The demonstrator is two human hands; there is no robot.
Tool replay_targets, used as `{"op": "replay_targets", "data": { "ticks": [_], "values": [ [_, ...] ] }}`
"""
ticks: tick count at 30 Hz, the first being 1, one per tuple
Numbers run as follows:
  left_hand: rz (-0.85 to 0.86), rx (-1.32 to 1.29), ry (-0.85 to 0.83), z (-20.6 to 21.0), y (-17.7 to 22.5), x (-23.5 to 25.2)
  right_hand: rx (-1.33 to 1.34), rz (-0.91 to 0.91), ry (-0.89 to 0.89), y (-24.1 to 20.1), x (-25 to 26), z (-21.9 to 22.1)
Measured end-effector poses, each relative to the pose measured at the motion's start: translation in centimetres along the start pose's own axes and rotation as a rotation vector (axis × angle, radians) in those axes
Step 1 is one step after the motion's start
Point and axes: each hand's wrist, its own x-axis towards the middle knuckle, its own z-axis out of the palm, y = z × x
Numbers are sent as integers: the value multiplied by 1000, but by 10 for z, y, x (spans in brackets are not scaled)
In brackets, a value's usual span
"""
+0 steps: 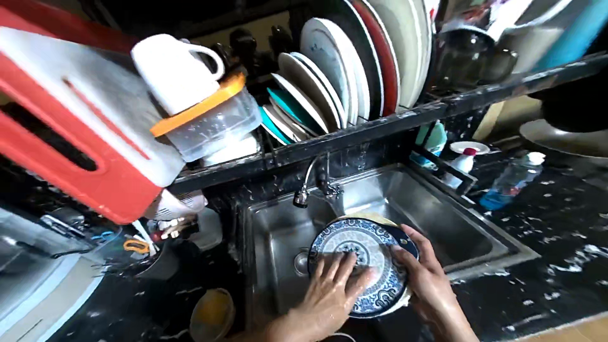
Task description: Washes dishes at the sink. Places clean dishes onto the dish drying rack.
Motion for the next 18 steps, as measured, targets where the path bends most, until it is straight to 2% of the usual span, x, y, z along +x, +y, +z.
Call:
{"op": "replay_targets", "data": {
  "ticks": [2, 3, 5, 7, 9, 11, 12, 14, 18],
  "values": [
    [40, 115, 214, 16, -8, -4, 31, 64, 14, 2, 3, 5],
    [54, 155, 260, 17, -11, -5, 57, 95, 24, 2, 4, 8],
    [70, 182, 264, 12, -14, -8, 111, 142, 17, 4, 5, 13],
    [34, 83, 231, -1, -17, -10, 115, 162, -22, 5, 5, 15],
    [-122, -136, 158, -19, -15, -13, 111, 215, -19, 3, 2, 22],
    [-339, -327, 120, -35, -16, -16, 135, 264, -98, 0, -1, 23],
    [-425, -404, 97, -44, -17, -18, 133, 244, -121, 0, -3, 23],
    [-490, -462, 99, -63, -21, -23, 77, 172, -147, -3, -8, 24],
    [-379, -363, 187, -98, -24, -40, -189, -33, -171, 2, -17, 27]
  ]
}}
